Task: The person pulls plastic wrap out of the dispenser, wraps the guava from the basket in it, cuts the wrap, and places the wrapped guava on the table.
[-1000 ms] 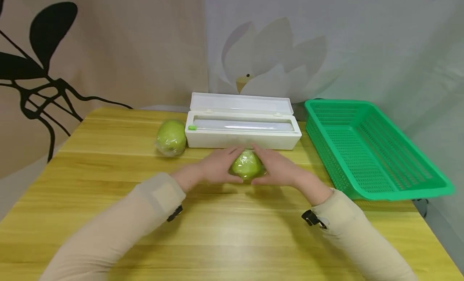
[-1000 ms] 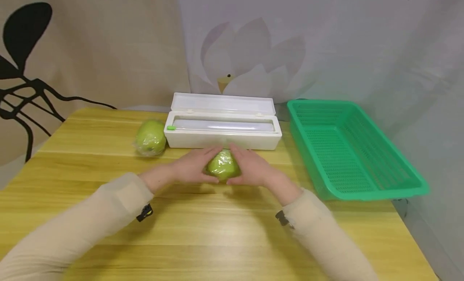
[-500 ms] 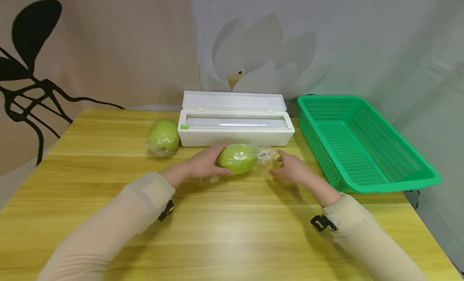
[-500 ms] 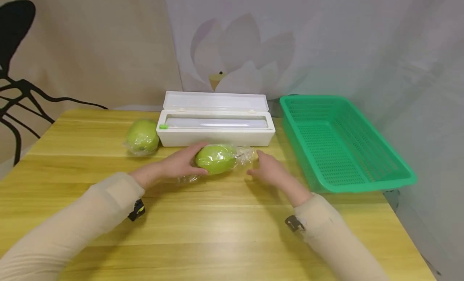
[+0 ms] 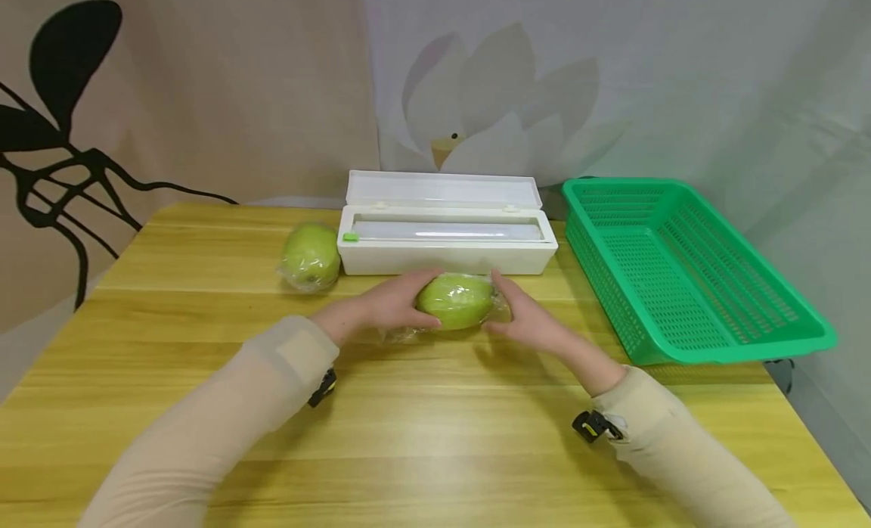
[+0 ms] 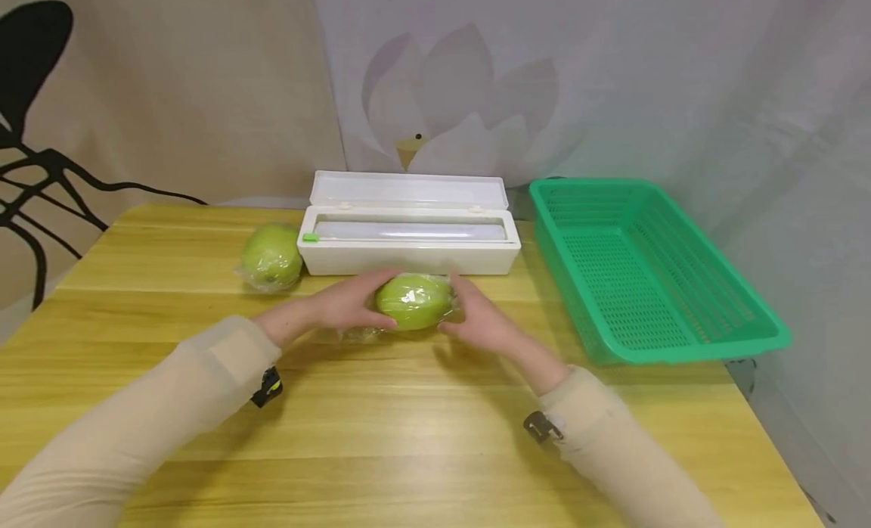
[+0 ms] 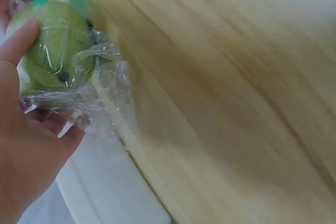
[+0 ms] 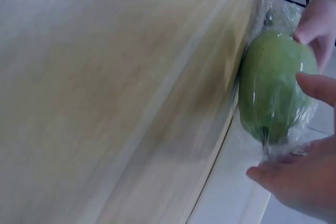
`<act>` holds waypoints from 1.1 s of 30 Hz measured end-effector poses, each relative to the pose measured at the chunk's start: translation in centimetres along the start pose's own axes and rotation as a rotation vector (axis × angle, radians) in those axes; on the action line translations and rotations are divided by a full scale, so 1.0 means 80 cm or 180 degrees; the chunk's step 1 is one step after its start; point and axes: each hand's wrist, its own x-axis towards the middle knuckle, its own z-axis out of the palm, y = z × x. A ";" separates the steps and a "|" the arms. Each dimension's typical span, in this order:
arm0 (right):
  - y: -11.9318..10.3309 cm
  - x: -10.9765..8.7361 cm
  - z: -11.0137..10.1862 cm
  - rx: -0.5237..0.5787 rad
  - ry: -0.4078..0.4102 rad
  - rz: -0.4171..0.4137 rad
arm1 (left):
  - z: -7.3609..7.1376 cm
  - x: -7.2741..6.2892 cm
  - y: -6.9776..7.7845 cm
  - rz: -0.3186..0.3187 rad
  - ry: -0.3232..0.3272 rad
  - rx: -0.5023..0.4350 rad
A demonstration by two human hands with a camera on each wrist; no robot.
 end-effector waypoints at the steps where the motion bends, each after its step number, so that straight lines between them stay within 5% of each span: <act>1: -0.001 0.001 0.002 -0.0076 0.0017 -0.0041 | -0.001 0.001 0.001 0.0025 -0.0015 -0.0013; 7: -0.013 0.007 0.010 -0.0391 0.0134 -0.0148 | -0.003 0.006 0.005 0.0064 -0.0094 -0.0009; 13: -0.010 0.005 0.001 -0.0068 0.0177 -0.0128 | -0.007 0.006 0.004 0.0010 -0.0201 -0.0092; 17: 0.001 0.002 -0.008 -0.0116 -0.0024 0.0039 | -0.010 0.005 0.003 -0.0019 -0.0254 -0.0072; 20: 0.005 0.007 -0.003 -0.0240 -0.0173 -0.0020 | -0.011 0.004 0.002 0.0075 -0.0264 -0.0069; 28: -0.004 0.021 0.008 -0.0422 -0.0046 -0.0335 | -0.008 0.008 0.002 0.0408 -0.0286 -0.0093; 33: -0.010 0.022 0.006 -0.0525 -0.0143 -0.0260 | -0.006 -0.004 0.000 0.0080 -0.0302 -0.0005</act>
